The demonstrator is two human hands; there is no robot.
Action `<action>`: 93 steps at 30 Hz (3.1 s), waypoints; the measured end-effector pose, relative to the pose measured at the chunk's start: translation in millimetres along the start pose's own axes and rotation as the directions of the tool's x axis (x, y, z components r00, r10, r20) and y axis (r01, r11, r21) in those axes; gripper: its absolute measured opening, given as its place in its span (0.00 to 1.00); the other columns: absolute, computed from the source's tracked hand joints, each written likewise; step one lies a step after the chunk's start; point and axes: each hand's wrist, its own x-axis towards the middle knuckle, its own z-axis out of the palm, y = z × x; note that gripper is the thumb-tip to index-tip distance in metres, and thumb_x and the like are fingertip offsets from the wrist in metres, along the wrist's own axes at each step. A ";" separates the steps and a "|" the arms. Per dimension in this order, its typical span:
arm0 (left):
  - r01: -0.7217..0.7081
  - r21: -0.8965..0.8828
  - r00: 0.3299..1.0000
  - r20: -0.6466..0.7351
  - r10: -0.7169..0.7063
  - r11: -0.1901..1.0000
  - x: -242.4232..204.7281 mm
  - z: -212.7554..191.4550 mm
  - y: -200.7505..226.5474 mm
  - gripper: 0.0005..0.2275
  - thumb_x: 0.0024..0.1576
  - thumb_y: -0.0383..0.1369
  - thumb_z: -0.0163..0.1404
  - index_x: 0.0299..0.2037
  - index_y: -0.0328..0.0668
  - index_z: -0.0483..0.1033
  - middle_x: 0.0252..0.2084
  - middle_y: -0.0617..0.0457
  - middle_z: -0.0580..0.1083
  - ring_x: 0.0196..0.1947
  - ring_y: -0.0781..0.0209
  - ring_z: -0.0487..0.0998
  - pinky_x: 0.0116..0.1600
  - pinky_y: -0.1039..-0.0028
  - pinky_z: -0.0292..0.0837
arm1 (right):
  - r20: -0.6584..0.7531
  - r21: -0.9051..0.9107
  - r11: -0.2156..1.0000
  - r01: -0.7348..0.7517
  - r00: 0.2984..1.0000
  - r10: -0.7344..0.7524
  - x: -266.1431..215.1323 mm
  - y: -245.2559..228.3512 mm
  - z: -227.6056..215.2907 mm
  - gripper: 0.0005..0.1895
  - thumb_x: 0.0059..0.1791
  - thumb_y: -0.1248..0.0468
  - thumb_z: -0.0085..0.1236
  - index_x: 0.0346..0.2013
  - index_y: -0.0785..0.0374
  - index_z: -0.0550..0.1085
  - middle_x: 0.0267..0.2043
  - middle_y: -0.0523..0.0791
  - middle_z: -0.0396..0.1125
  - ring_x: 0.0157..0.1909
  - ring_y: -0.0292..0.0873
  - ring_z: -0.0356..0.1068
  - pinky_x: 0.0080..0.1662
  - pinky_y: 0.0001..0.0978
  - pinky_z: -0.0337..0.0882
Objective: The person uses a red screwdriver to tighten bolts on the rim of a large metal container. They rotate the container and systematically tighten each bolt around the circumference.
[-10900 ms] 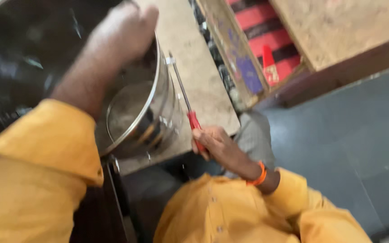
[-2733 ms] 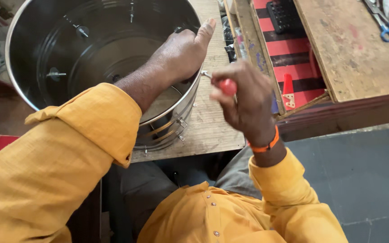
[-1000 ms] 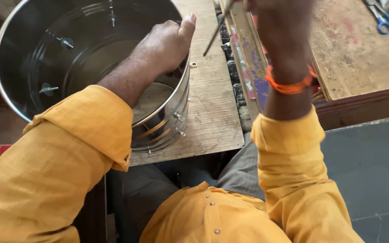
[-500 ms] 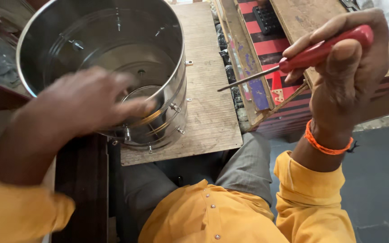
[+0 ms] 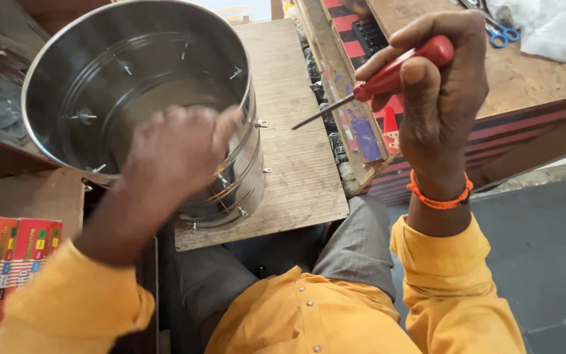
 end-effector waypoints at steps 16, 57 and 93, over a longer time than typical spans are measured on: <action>-0.016 -0.284 0.828 0.534 0.172 0.959 130.8 48.3 -33.6 0.10 0.52 0.28 0.57 0.42 0.36 0.83 0.36 0.43 0.82 0.36 0.52 0.83 0.41 0.62 0.76 | 0.117 -0.094 0.991 -0.097 0.987 0.108 12.6 46.0 47.2 0.22 0.66 0.47 0.48 0.52 0.65 0.62 0.42 0.47 0.74 0.38 0.33 0.76 0.39 0.18 0.74; -0.053 -0.361 0.743 0.609 0.278 0.931 153.0 68.9 -32.0 0.06 0.52 0.27 0.59 0.39 0.40 0.83 0.29 0.47 0.82 0.27 0.57 0.82 0.32 0.67 0.76 | 0.088 -0.080 0.820 -0.566 0.816 0.572 -180.7 241.6 135.2 0.26 0.62 0.54 0.36 0.38 0.70 0.77 0.31 0.48 0.72 0.35 0.42 0.70 0.40 0.36 0.70; -0.035 -0.184 0.732 0.665 0.150 0.982 155.2 57.0 -26.5 0.10 0.52 0.23 0.55 0.42 0.43 0.84 0.34 0.46 0.82 0.32 0.55 0.82 0.36 0.65 0.76 | 0.484 -0.754 0.657 0.024 0.696 0.530 -285.0 217.9 73.6 0.32 0.42 0.66 0.59 0.62 0.55 0.68 0.64 0.53 0.59 0.67 0.58 0.57 0.61 0.50 0.59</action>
